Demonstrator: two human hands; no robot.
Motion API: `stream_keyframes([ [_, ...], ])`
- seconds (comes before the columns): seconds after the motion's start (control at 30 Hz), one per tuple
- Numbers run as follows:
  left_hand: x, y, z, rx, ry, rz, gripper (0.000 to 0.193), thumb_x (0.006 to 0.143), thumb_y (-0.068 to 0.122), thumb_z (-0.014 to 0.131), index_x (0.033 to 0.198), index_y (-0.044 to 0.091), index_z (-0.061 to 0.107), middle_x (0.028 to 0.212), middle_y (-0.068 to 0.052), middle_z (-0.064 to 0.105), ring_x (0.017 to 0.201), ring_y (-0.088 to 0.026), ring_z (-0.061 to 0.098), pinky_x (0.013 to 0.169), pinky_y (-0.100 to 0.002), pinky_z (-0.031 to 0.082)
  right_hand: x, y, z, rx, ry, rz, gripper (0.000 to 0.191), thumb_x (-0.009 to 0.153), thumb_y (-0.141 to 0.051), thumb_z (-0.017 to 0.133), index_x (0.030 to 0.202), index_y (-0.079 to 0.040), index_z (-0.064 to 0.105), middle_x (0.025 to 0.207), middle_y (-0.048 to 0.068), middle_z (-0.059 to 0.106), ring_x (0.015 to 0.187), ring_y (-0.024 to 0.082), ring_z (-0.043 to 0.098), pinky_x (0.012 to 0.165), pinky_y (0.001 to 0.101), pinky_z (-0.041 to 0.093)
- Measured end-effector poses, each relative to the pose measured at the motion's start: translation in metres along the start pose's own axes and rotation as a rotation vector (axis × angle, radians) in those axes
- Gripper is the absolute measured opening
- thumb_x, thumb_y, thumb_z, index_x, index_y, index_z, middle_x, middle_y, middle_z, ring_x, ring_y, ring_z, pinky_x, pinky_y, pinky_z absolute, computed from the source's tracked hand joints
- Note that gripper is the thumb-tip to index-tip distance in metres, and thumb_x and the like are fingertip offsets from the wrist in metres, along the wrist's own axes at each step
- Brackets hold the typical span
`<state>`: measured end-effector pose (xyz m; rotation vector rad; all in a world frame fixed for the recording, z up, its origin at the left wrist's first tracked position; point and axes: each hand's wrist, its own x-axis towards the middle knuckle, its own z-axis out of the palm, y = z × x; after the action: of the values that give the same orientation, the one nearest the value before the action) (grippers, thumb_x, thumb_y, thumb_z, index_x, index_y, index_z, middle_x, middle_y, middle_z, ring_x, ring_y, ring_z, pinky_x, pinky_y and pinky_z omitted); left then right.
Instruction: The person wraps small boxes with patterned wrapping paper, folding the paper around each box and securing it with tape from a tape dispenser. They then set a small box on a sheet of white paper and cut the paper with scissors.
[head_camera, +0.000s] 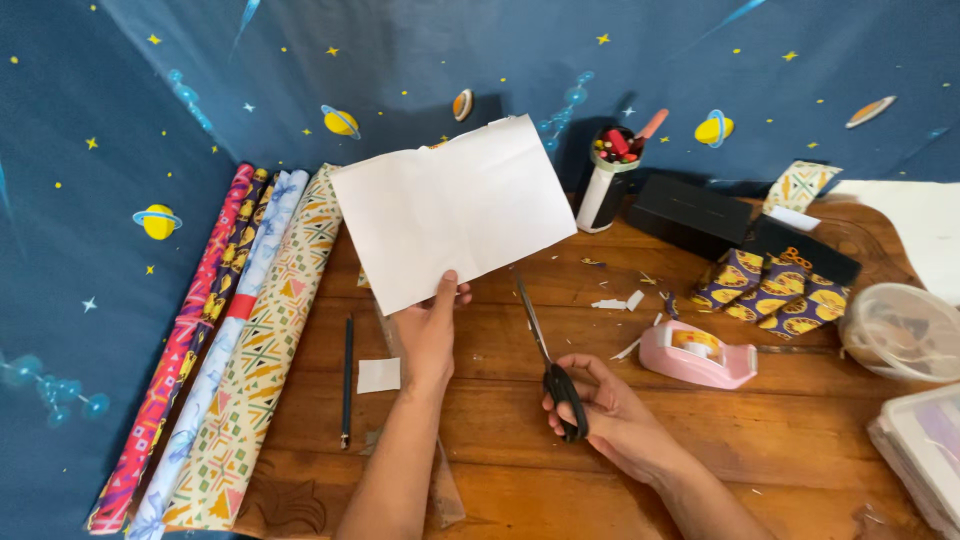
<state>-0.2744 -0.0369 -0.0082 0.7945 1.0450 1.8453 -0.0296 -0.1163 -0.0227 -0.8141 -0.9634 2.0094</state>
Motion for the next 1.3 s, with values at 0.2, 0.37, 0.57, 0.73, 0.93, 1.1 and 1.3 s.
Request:
stream_keyframes([
  [0.2, -0.003, -0.001, 0.004, -0.026, 0.004, -0.049, 0.038, 0.093, 0.008, 0.071, 0.124, -0.005, 0.055, 0.107, -0.015, 0.069, 0.085, -0.020, 0.072, 0.077, -0.033, 0.064, -0.003, 0.013, 0.003, 0.062, -0.173, 0.006, 0.085, 0.079, -0.050, 0.082, 0.142, -0.009, 0.041, 0.111, 0.010, 0.060, 0.097, 0.022, 0.058, 0.083, 0.0353, 0.047],
  [0.37, -0.010, -0.003, 0.005, -0.011, -0.042, -0.074, 0.034, 0.093, 0.009, 0.071, 0.121, -0.006, 0.059, 0.105, -0.015, 0.071, 0.085, -0.020, 0.074, 0.077, -0.032, 0.064, -0.001, 0.016, 0.004, 0.058, -0.191, 0.015, 0.095, 0.079, -0.064, 0.076, 0.144, -0.004, 0.041, 0.112, 0.008, 0.056, 0.102, 0.021, 0.053, 0.090, 0.0372, 0.045],
  [0.57, -0.022, -0.010, 0.014, -0.005, -0.124, -0.048, 0.028, 0.095, 0.006, 0.073, 0.116, -0.008, 0.062, 0.100, -0.015, 0.072, 0.082, -0.020, 0.072, 0.072, -0.032, 0.062, 0.003, 0.013, 0.005, 0.036, -0.206, -0.028, 0.100, 0.080, -0.064, 0.075, 0.152, -0.005, 0.037, 0.113, 0.004, 0.054, 0.105, 0.019, 0.052, 0.095, 0.0359, 0.043],
  [0.73, -0.030, -0.008, 0.023, -0.059, -0.137, -0.120, 0.028, 0.091, 0.003, 0.072, 0.115, -0.007, 0.062, 0.099, -0.012, 0.072, 0.081, -0.020, 0.074, 0.071, -0.031, 0.062, 0.007, 0.012, 0.005, 0.035, -0.182, -0.070, 0.099, 0.081, -0.064, 0.075, 0.151, -0.004, 0.038, 0.114, 0.005, 0.054, 0.107, 0.020, 0.052, 0.096, 0.0379, 0.043],
  [0.93, -0.036, -0.007, 0.026, 0.005, -0.184, -0.092, 0.028, 0.092, 0.005, 0.074, 0.116, -0.007, 0.062, 0.103, -0.013, 0.071, 0.087, -0.019, 0.072, 0.072, -0.033, 0.062, 0.009, 0.011, 0.002, 0.021, -0.173, -0.122, 0.101, 0.081, -0.063, 0.076, 0.152, -0.005, 0.036, 0.115, 0.006, 0.054, 0.108, 0.022, 0.052, 0.096, 0.0395, 0.043],
  [1.1, -0.037, -0.010, 0.024, -0.042, -0.204, -0.103, 0.035, 0.092, 0.008, 0.074, 0.122, -0.004, 0.060, 0.112, -0.011, 0.068, 0.098, -0.018, 0.069, 0.078, -0.034, 0.063, 0.010, 0.010, 0.003, 0.011, -0.126, -0.136, 0.100, 0.080, -0.065, 0.075, 0.151, -0.005, 0.037, 0.116, 0.007, 0.054, 0.109, 0.023, 0.053, 0.098, 0.0407, 0.044],
  [1.3, -0.039, -0.012, 0.023, -0.024, -0.235, -0.153, 0.037, 0.093, 0.010, 0.074, 0.124, -0.004, 0.060, 0.115, -0.011, 0.068, 0.103, -0.019, 0.069, 0.082, -0.035, 0.065, 0.009, 0.009, 0.003, -0.044, -0.103, -0.146, 0.097, 0.081, -0.066, 0.074, 0.148, -0.006, 0.038, 0.115, 0.008, 0.053, 0.108, 0.024, 0.053, 0.098, 0.0416, 0.044],
])
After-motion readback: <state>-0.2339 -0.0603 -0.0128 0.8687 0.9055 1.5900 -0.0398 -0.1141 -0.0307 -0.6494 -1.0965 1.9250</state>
